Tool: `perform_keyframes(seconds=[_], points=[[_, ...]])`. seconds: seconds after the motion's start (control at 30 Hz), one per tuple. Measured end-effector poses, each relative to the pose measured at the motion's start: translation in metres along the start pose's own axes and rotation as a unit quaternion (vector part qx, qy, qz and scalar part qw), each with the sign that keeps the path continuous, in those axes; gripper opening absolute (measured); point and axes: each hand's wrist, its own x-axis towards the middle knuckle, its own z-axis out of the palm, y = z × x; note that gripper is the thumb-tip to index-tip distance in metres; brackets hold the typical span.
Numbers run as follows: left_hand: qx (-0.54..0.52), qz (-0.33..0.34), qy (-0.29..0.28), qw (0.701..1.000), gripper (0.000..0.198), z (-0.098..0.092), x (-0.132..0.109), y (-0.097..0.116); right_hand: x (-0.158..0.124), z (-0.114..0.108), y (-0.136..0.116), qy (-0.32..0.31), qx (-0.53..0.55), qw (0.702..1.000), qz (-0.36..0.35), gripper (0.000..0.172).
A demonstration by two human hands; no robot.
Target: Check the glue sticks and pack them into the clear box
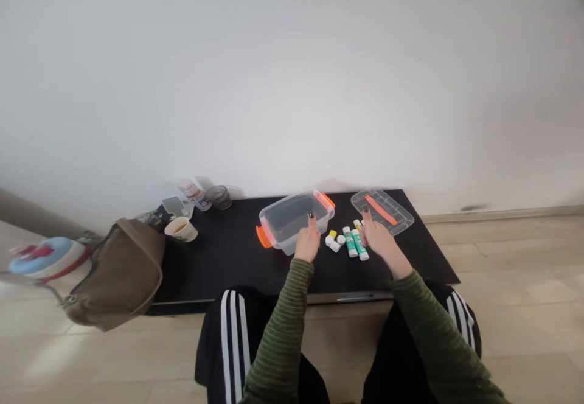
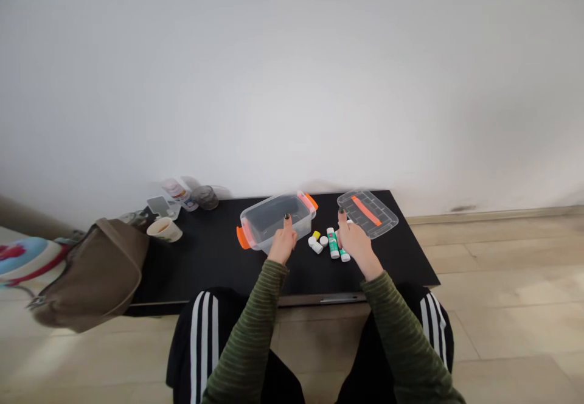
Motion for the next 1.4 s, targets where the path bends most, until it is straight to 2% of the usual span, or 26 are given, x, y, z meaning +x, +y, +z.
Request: perform_keyframes(seconds=[0.07,0.13,0.3,0.37,0.43,0.5,0.57,0.63,0.7,0.77,0.83,1.0,1.17,1.27,1.4], points=[[-0.028,-0.034,-0.009,0.999,0.072,0.001,-0.001,0.001,0.002,-0.002,-0.002,0.013,-0.012,1.0,0.006,0.076],[-0.03,-0.035,-0.025,0.999,0.073,0.003,-0.004,-0.002,0.003,0.005,-0.005,0.031,-0.039,0.999,-0.003,0.069],[0.045,-0.062,-0.039,0.996,0.073,0.014,-0.018,-0.02,0.003,0.049,0.0,0.056,-0.131,0.985,-0.098,0.024],[0.088,-0.079,-0.029,0.993,0.071,0.02,-0.023,-0.027,0.004,0.066,0.007,0.067,-0.163,0.975,-0.135,0.018],[0.136,-0.069,-0.022,0.988,0.064,0.026,-0.025,-0.035,0.005,0.078,0.015,0.077,-0.177,0.971,-0.143,0.016],[0.186,-0.014,-0.023,0.982,0.044,0.032,-0.025,-0.042,0.006,0.084,0.021,0.08,-0.184,0.968,-0.152,0.016],[0.239,0.073,-0.035,0.968,0.018,0.039,-0.021,-0.05,0.007,0.086,0.025,0.085,-0.194,0.964,-0.16,0.016],[0.294,0.161,-0.069,0.939,0.024,0.044,-0.014,-0.057,0.008,0.085,0.028,0.097,-0.209,0.962,-0.147,0.017],[0.345,0.221,-0.114,0.905,0.031,0.047,-0.006,-0.063,0.009,0.085,0.031,0.103,-0.226,0.961,-0.118,0.018],[0.38,0.253,-0.146,0.878,0.033,0.049,0.0,-0.068,0.009,0.085,0.034,0.097,-0.239,0.962,-0.089,0.02],[0.391,0.266,-0.159,0.867,0.033,0.051,0.004,-0.074,0.008,0.086,0.035,0.087,-0.244,0.964,-0.065,0.021],[0.384,0.281,-0.138,0.869,0.028,0.055,0.006,-0.085,0.008,0.088,0.031,0.081,-0.25,0.965,-0.015,0.029],[0.393,0.301,-0.121,0.86,0.02,0.053,0.009,-0.084,0.01,0.09,0.021,0.055,-0.252,0.966,0.018,0.035],[0.341,0.284,-0.106,0.89,0.023,0.048,0.011,-0.081,0.013,0.088,0.017,0.042,-0.24,0.969,0.045,0.037],[0.176,0.239,-0.085,0.951,0.028,0.04,0.009,-0.076,0.015,0.078,0.02,0.066,-0.195,0.977,0.058,0.036]])
